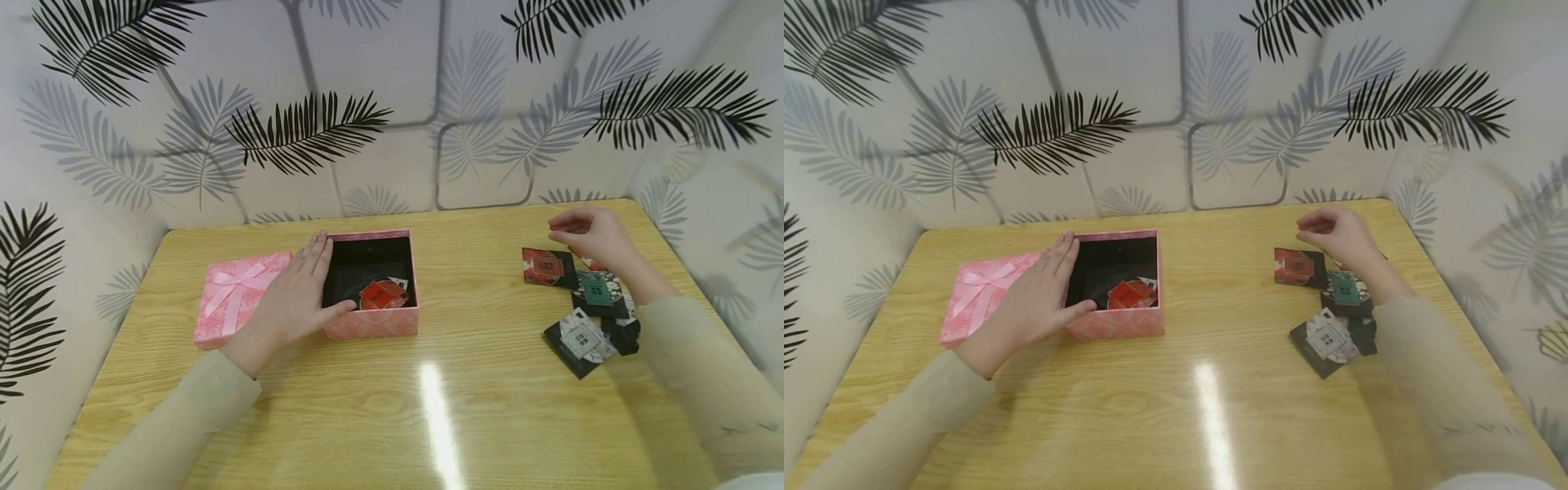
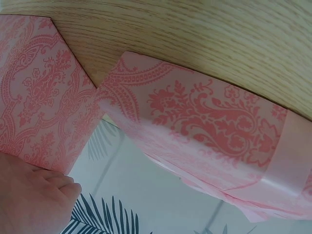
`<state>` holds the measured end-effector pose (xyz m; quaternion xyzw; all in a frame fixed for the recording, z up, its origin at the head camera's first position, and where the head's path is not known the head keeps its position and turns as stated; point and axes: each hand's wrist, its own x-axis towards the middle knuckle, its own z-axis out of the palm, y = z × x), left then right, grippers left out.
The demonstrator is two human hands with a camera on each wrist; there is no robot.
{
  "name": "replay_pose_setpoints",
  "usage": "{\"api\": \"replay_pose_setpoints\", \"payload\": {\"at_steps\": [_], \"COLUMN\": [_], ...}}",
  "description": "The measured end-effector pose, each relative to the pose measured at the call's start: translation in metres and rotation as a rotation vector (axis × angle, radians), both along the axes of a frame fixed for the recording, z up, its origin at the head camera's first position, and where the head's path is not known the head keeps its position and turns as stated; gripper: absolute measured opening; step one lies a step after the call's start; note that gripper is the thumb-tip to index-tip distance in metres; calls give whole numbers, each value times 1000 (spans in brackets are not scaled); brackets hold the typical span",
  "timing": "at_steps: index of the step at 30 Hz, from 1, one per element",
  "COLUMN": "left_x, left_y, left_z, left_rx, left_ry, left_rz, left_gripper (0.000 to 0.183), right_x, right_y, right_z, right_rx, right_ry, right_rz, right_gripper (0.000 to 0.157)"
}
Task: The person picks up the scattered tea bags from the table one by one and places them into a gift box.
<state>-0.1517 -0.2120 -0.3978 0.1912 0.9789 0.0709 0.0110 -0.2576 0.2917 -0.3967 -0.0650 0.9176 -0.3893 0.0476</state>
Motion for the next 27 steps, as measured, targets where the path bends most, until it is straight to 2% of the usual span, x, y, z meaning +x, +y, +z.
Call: {"api": "replay_pose_setpoints", "payload": {"at_steps": [13,21,27], "left_x": [-1,-1,-1], "left_y": [-2,-1,-1], "left_z": [0,0,-1], "left_rx": [4,-1,-1], "left_ry": [-2,-16,-14], "left_rz": [7,-3,3], "left_gripper": [112,111,111], "right_x": [4,4,0], "right_y": [25,37,41], "right_z": [-17,-30,-34], "right_rx": [103,116,126], "right_ry": [33,1,-62], "right_rz": [24,53,57], "right_gripper": [41,50,59]}}
